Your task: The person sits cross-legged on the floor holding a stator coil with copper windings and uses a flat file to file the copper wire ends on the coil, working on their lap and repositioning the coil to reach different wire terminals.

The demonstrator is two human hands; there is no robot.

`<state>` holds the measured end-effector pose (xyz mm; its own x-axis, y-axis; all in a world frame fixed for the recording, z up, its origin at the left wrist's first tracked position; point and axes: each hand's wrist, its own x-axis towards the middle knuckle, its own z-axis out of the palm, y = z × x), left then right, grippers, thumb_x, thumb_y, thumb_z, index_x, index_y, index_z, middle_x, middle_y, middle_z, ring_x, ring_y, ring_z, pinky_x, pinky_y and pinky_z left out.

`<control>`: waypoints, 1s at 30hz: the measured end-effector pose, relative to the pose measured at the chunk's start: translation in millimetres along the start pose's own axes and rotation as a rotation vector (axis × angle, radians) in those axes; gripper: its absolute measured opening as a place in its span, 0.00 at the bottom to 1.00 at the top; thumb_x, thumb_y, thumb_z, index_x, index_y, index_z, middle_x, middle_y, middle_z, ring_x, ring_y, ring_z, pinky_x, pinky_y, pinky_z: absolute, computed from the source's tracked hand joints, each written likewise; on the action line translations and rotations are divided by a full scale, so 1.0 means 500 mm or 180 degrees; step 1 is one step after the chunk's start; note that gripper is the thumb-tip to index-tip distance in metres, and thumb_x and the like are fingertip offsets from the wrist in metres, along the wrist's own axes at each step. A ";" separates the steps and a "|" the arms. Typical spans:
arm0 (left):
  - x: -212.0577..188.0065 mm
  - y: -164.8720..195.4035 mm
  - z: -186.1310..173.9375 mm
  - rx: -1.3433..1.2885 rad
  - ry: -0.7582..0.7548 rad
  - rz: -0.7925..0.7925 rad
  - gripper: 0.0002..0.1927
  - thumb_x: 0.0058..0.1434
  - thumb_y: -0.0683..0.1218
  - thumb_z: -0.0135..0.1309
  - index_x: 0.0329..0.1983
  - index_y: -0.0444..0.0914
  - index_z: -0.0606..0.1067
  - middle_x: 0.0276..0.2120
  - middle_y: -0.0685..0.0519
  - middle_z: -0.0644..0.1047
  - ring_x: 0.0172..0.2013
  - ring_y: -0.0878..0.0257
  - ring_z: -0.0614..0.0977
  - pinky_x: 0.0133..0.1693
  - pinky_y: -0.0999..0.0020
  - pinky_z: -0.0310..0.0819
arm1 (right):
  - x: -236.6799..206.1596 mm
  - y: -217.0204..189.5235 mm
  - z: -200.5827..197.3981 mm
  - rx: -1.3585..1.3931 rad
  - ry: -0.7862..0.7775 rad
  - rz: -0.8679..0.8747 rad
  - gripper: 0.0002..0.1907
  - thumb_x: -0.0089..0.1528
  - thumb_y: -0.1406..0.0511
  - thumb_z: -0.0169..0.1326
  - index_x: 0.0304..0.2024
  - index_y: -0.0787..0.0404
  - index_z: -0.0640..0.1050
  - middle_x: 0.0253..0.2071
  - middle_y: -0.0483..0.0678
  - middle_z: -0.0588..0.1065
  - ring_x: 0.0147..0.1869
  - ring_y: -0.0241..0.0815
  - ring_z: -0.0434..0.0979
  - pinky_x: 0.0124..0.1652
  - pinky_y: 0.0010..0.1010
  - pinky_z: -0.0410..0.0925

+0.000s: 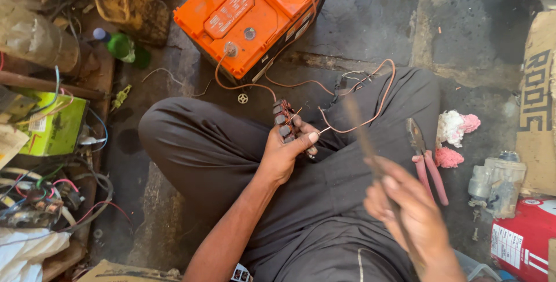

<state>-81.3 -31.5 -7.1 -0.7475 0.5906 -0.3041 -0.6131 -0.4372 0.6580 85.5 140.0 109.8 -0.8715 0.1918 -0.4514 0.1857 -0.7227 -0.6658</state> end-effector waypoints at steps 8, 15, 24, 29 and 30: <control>-0.007 -0.020 0.021 0.0262 -0.0312 -0.0290 0.17 0.58 0.37 0.63 0.44 0.38 0.67 0.34 0.51 0.79 0.33 0.65 0.81 0.35 0.67 0.80 | 0.104 0.076 0.011 -0.0827 0.0923 0.0158 0.24 0.64 0.64 0.52 0.63 0.62 0.71 0.28 0.43 0.70 0.27 0.33 0.69 0.27 0.28 0.65; -0.004 -0.022 0.002 0.0272 -0.0116 -0.0044 0.16 0.60 0.37 0.64 0.45 0.34 0.68 0.35 0.50 0.78 0.32 0.63 0.81 0.35 0.67 0.80 | 0.087 0.055 0.035 -0.0928 0.0538 0.0220 0.25 0.65 0.64 0.52 0.64 0.65 0.71 0.27 0.43 0.69 0.27 0.33 0.66 0.28 0.27 0.62; -0.004 -0.031 0.013 0.0417 -0.0140 -0.0132 0.20 0.58 0.36 0.62 0.50 0.34 0.66 0.39 0.47 0.79 0.34 0.64 0.81 0.36 0.66 0.81 | -0.013 0.016 -0.031 -0.1664 0.0996 -0.0663 0.26 0.63 0.69 0.50 0.63 0.72 0.67 0.41 0.49 0.81 0.46 0.33 0.79 0.49 0.23 0.68; -0.013 -0.023 0.016 0.0208 -0.0768 -0.0083 0.21 0.60 0.41 0.57 0.54 0.35 0.65 0.46 0.44 0.78 0.42 0.60 0.81 0.46 0.63 0.78 | 0.037 0.053 -0.039 -0.1150 0.0606 -0.0639 0.24 0.68 0.71 0.52 0.67 0.71 0.68 0.43 0.54 0.80 0.45 0.34 0.77 0.46 0.25 0.67; -0.013 -0.022 0.017 0.0104 -0.0856 -0.0108 0.22 0.60 0.43 0.56 0.55 0.35 0.65 0.49 0.43 0.77 0.43 0.57 0.81 0.46 0.62 0.75 | 0.042 0.053 -0.039 -0.1106 0.0544 -0.0657 0.24 0.69 0.71 0.52 0.67 0.71 0.68 0.43 0.54 0.80 0.45 0.34 0.77 0.46 0.25 0.67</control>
<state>-67.4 -25.1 -6.5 -0.6291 0.7654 -0.1353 -0.6248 -0.3945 0.6738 81.0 137.8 71.2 -0.8242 0.4369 -0.3604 0.1829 -0.3969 -0.8995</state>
